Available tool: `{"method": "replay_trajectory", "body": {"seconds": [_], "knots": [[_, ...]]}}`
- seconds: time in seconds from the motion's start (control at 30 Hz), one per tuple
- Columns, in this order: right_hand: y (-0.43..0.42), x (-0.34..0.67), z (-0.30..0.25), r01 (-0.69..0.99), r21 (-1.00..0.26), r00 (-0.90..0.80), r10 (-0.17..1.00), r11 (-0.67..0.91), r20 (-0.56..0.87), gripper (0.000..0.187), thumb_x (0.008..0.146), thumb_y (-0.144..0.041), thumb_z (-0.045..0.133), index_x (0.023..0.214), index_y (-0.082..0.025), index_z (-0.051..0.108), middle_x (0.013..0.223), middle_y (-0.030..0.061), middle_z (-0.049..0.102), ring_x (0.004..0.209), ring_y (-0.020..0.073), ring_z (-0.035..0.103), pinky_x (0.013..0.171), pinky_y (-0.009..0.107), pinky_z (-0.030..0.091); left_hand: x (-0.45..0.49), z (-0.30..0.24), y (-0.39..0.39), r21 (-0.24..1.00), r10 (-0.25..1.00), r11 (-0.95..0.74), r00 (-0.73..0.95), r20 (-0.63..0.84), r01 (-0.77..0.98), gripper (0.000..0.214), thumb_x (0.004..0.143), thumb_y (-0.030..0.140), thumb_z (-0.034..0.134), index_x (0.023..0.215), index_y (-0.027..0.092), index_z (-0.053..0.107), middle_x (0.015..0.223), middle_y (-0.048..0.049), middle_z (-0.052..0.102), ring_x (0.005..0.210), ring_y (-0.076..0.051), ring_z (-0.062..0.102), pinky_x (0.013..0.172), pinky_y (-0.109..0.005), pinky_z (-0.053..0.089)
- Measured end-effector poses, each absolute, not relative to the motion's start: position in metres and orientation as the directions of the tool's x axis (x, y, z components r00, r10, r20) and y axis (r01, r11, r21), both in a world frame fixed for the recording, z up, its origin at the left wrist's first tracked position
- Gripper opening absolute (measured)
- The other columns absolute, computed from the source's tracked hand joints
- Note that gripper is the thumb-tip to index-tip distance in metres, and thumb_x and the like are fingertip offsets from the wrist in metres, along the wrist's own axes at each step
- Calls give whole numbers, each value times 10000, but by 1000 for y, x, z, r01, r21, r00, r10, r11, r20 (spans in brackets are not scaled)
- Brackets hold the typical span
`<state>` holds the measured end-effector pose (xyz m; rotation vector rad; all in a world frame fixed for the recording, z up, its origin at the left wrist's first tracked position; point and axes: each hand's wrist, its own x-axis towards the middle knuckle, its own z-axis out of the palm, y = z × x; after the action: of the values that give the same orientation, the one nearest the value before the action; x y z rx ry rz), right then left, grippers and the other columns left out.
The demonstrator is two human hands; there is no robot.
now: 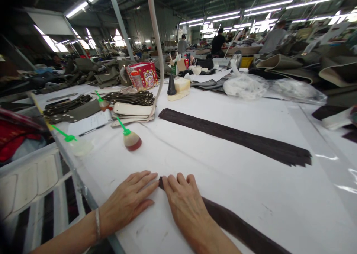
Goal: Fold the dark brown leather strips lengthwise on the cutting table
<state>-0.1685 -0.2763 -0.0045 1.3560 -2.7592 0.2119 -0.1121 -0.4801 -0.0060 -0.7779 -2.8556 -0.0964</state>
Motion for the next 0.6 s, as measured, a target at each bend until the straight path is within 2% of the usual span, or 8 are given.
{"method": "replay_trajectory", "body": {"seconds": [0.27,0.43,0.5,0.6], "knots": [[-282,-168,-1,-796,-43,-604,-788,604,116,489,866,-39,431,1329,-199,432,980,58,567,870,246,465,756,432,296,-115,-1,-486,5,515,851,-837,185,524,409,871,267,602,1262,194,512,1335,-115,518,1213,-298,476,982,-473,430],[-282,-172,-1,-798,-48,-602,-789,601,121,544,808,-13,450,1334,-151,417,980,73,563,869,251,463,746,424,304,-119,0,-488,8,565,818,-806,177,575,374,902,266,550,1263,178,504,1400,-93,464,1265,-271,425,1027,-440,380],[-281,-175,0,-780,-74,-625,-773,621,111,540,775,8,461,1298,-126,443,974,75,561,862,247,463,743,411,313,-122,0,-489,21,607,787,-781,151,616,362,925,259,509,1275,166,488,1410,-66,460,1274,-249,414,1048,-416,349],[-275,-176,0,-761,-137,-647,-756,634,99,394,778,23,468,1127,-144,543,940,62,554,840,233,463,746,381,329,-128,2,-491,50,648,754,-754,107,655,320,935,251,487,1244,167,502,1397,-47,480,1276,-236,414,1060,-413,316]]}}
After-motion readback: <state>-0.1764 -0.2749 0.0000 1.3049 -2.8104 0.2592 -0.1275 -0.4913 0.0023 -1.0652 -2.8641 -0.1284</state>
